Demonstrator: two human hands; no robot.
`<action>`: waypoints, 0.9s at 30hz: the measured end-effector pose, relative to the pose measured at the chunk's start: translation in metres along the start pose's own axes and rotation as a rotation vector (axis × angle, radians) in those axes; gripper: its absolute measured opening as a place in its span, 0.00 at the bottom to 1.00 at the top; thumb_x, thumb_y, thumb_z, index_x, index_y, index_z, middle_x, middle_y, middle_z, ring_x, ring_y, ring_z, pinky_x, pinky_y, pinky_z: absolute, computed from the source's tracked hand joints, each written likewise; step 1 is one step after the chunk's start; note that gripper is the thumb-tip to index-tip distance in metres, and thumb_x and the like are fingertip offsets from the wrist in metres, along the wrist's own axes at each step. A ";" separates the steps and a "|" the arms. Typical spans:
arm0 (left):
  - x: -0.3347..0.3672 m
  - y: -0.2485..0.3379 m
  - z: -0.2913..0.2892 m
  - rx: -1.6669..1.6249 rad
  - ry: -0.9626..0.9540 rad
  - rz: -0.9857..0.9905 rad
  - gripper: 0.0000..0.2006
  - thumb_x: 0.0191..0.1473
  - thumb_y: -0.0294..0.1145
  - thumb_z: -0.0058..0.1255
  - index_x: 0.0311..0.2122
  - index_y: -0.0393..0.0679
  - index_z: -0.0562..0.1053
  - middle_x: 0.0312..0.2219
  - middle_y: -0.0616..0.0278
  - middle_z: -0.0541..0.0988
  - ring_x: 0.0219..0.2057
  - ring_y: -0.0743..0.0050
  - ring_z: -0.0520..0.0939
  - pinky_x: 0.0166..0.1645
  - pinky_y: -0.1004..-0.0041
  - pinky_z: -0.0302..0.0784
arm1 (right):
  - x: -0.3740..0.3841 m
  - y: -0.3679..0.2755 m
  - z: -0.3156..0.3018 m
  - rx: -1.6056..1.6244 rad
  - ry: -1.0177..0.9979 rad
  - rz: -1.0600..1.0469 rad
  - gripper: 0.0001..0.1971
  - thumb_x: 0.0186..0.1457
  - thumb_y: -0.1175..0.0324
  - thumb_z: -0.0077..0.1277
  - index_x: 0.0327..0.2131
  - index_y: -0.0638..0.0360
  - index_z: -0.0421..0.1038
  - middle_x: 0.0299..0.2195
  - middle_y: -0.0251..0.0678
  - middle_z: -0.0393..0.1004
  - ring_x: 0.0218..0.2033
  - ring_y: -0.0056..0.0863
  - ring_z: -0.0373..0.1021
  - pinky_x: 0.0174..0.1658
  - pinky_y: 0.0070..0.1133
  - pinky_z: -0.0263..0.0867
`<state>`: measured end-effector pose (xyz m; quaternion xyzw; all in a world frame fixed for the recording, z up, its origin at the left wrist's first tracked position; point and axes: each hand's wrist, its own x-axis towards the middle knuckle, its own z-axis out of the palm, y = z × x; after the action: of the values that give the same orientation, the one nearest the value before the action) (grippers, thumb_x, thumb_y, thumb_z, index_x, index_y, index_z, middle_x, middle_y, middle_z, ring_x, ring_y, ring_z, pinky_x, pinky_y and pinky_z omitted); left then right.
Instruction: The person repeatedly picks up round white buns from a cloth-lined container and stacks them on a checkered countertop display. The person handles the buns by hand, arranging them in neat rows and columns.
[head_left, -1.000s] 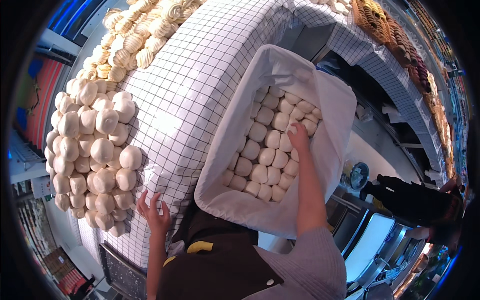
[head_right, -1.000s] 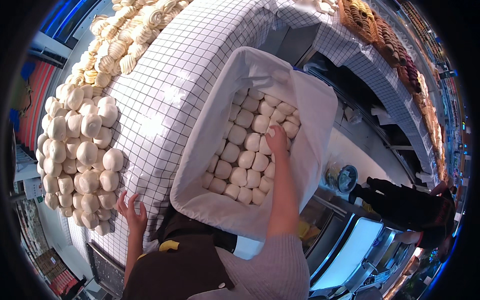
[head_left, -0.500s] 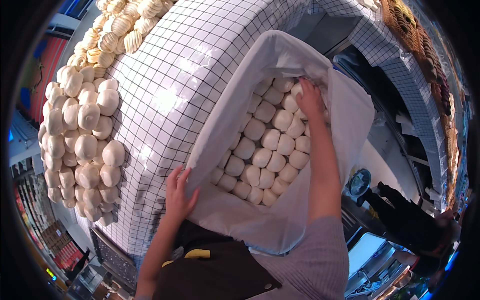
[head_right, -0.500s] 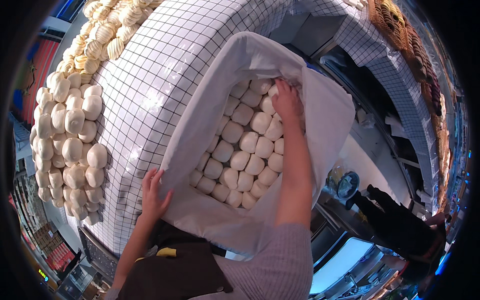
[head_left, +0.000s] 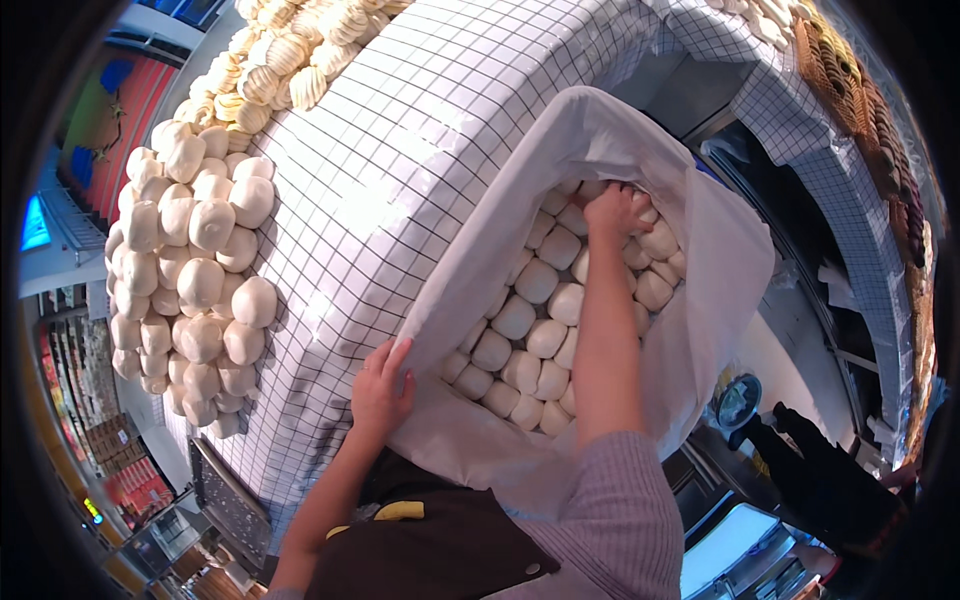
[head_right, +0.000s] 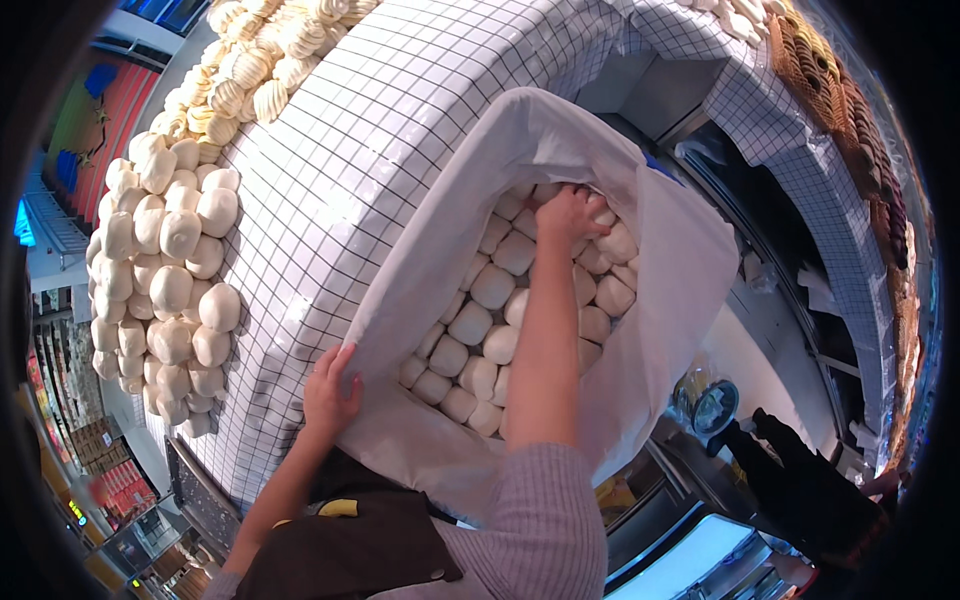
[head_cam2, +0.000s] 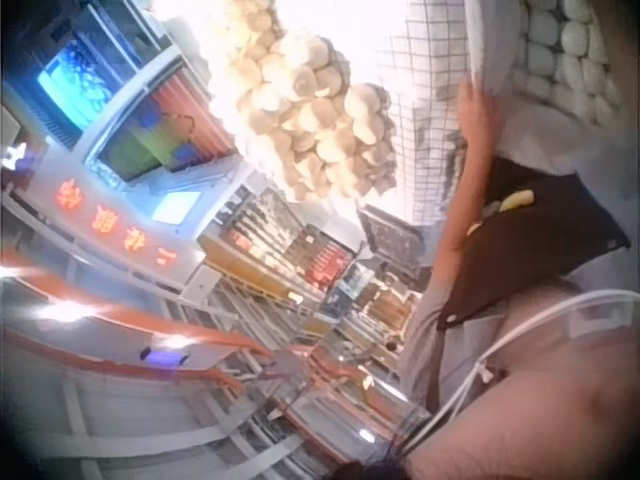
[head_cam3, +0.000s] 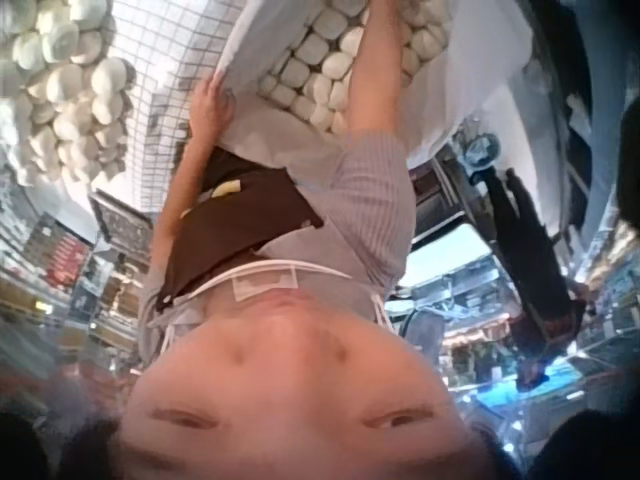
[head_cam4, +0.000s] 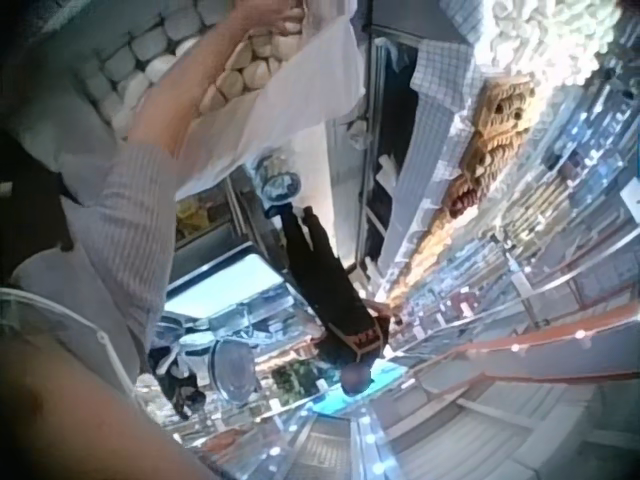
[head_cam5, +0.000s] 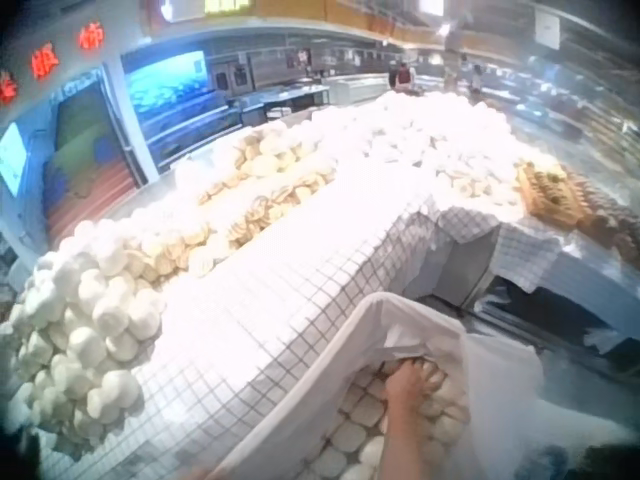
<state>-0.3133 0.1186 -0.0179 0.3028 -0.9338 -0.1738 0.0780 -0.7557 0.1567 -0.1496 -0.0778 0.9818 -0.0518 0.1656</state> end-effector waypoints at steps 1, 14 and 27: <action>0.001 -0.001 -0.001 -0.012 0.004 -0.004 0.32 0.47 0.25 0.58 0.60 0.51 0.68 0.50 0.54 0.75 0.44 0.52 0.79 0.42 0.60 0.77 | 0.004 0.003 0.001 -0.008 0.003 -0.017 0.42 0.43 0.44 0.66 0.63 0.36 0.64 0.66 0.25 0.60 0.69 0.44 0.42 0.58 0.71 0.42; -0.005 -0.007 -0.014 -0.101 0.040 -0.020 0.29 0.45 0.23 0.55 0.56 0.48 0.71 0.45 0.60 0.76 0.43 0.60 0.80 0.42 0.65 0.77 | -0.067 0.066 0.043 0.376 0.815 -0.321 0.28 0.27 0.56 0.73 0.37 0.49 0.75 0.39 0.26 0.78 0.46 0.36 0.67 0.56 0.38 0.59; -0.004 -0.013 -0.012 -0.082 0.042 0.000 0.30 0.46 0.26 0.58 0.58 0.48 0.70 0.48 0.59 0.75 0.46 0.59 0.78 0.47 0.62 0.75 | -0.177 0.113 -0.059 0.792 0.559 -0.140 0.31 0.41 0.67 0.70 0.48 0.67 0.66 0.51 0.48 0.68 0.49 0.45 0.70 0.53 0.36 0.71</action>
<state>-0.2997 0.1079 -0.0119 0.3029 -0.9241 -0.2053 0.1100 -0.6252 0.3026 -0.0522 -0.0578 0.8858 -0.4513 -0.0915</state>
